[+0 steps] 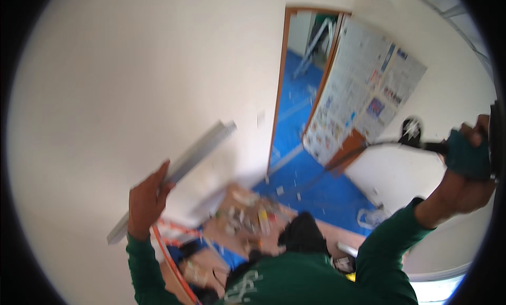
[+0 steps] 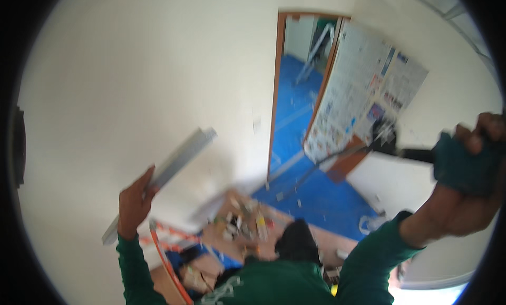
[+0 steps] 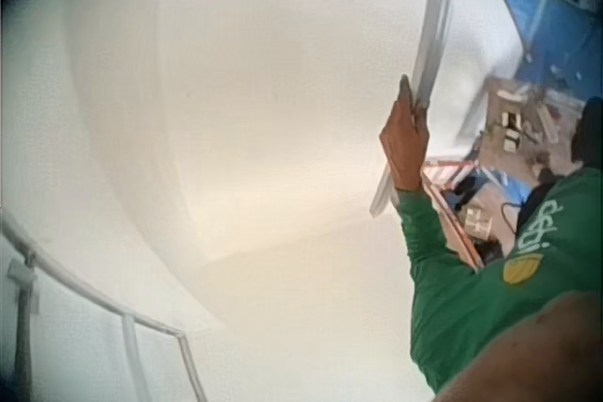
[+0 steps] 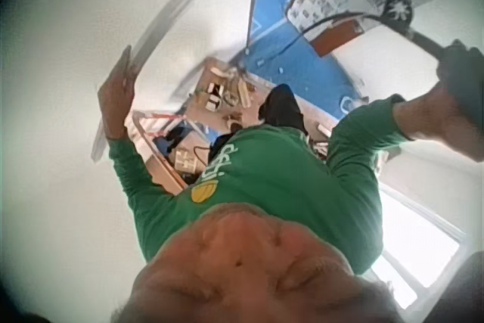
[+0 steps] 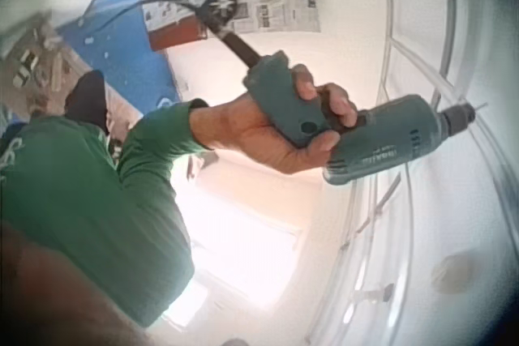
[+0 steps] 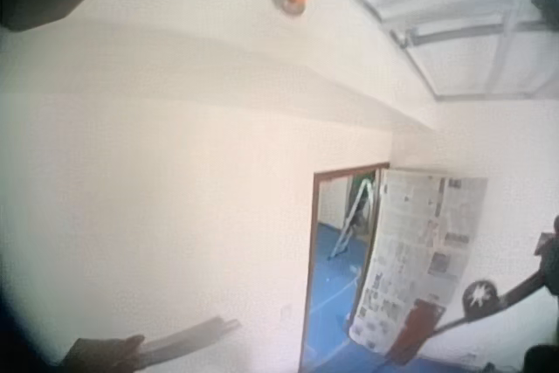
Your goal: The person measures and marks a metal strip, cuts it with shears, and then uses a drill to attach the strip to the ceiling. The person also uses a staple gun to secure the strip.
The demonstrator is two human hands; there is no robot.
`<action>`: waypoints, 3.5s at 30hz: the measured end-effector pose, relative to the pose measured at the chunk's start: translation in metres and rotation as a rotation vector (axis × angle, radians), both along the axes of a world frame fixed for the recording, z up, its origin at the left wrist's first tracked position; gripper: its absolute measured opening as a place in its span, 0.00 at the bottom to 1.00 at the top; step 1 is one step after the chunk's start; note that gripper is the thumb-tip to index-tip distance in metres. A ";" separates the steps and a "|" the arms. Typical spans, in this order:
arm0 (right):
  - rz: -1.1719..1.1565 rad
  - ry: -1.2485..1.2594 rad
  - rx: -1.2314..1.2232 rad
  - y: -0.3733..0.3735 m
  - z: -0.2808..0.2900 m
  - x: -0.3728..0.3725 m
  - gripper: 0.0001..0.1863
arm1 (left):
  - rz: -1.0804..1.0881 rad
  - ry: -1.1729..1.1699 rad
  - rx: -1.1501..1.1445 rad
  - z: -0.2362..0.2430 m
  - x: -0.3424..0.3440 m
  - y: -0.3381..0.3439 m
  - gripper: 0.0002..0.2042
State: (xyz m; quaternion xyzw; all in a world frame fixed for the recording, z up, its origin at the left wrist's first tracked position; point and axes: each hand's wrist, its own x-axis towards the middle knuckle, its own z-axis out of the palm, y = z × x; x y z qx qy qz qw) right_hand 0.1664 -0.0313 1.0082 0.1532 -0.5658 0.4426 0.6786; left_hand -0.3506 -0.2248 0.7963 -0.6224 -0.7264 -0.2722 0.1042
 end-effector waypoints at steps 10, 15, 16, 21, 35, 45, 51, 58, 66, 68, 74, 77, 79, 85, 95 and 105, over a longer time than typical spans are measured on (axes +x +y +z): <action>0.082 0.282 0.133 0.025 -0.030 -0.030 0.30 | 0.092 0.698 0.286 0.210 0.081 0.058 0.31; 0.156 0.423 0.076 0.073 -0.030 -0.053 0.32 | 0.147 0.975 0.495 0.303 0.165 0.102 0.26; 0.164 0.455 0.049 0.087 -0.027 -0.054 0.32 | 0.164 1.042 0.563 0.322 0.181 0.111 0.26; 0.295 0.522 0.026 0.152 -0.018 -0.050 0.35 | 0.155 1.302 0.808 0.428 0.227 0.165 0.25; 0.459 0.502 -0.077 0.244 0.000 -0.072 0.30 | 0.196 1.393 0.908 0.610 0.191 0.317 0.19; 0.496 0.499 -0.276 0.266 0.027 -0.111 0.29 | 0.267 1.419 0.883 0.628 0.185 0.354 0.20; 0.501 0.473 -0.307 0.276 0.034 -0.122 0.27 | 0.351 1.354 0.819 0.633 0.191 0.353 0.23; 0.523 0.484 -0.297 0.303 0.078 -0.144 0.25 | 0.344 1.413 0.723 0.639 0.194 0.338 0.25; 0.658 0.503 -0.256 0.343 0.123 -0.184 0.20 | 0.477 1.331 0.518 0.666 0.207 0.325 0.35; 0.713 0.467 -0.227 0.352 0.127 -0.192 0.21 | 0.470 1.428 0.522 0.676 0.209 0.328 0.36; 0.747 0.507 -0.190 0.354 0.126 -0.199 0.24 | 0.506 1.220 0.532 0.668 0.227 0.334 0.32; 0.735 0.495 -0.226 0.350 0.130 -0.200 0.25 | 0.534 1.187 0.473 0.664 0.242 0.338 0.30; 0.737 0.484 -0.230 0.350 0.129 -0.199 0.25 | 0.543 1.160 0.391 0.666 0.249 0.340 0.29; 0.735 0.469 -0.228 0.344 0.123 -0.195 0.24 | 0.509 1.206 0.362 0.676 0.242 0.338 0.31; 0.654 0.555 -0.177 0.329 0.126 -0.191 0.20 | 0.465 1.167 0.371 0.678 0.233 0.326 0.25; 0.670 0.593 -0.133 0.324 0.128 -0.191 0.19 | 0.383 1.293 0.488 0.677 0.219 0.327 0.18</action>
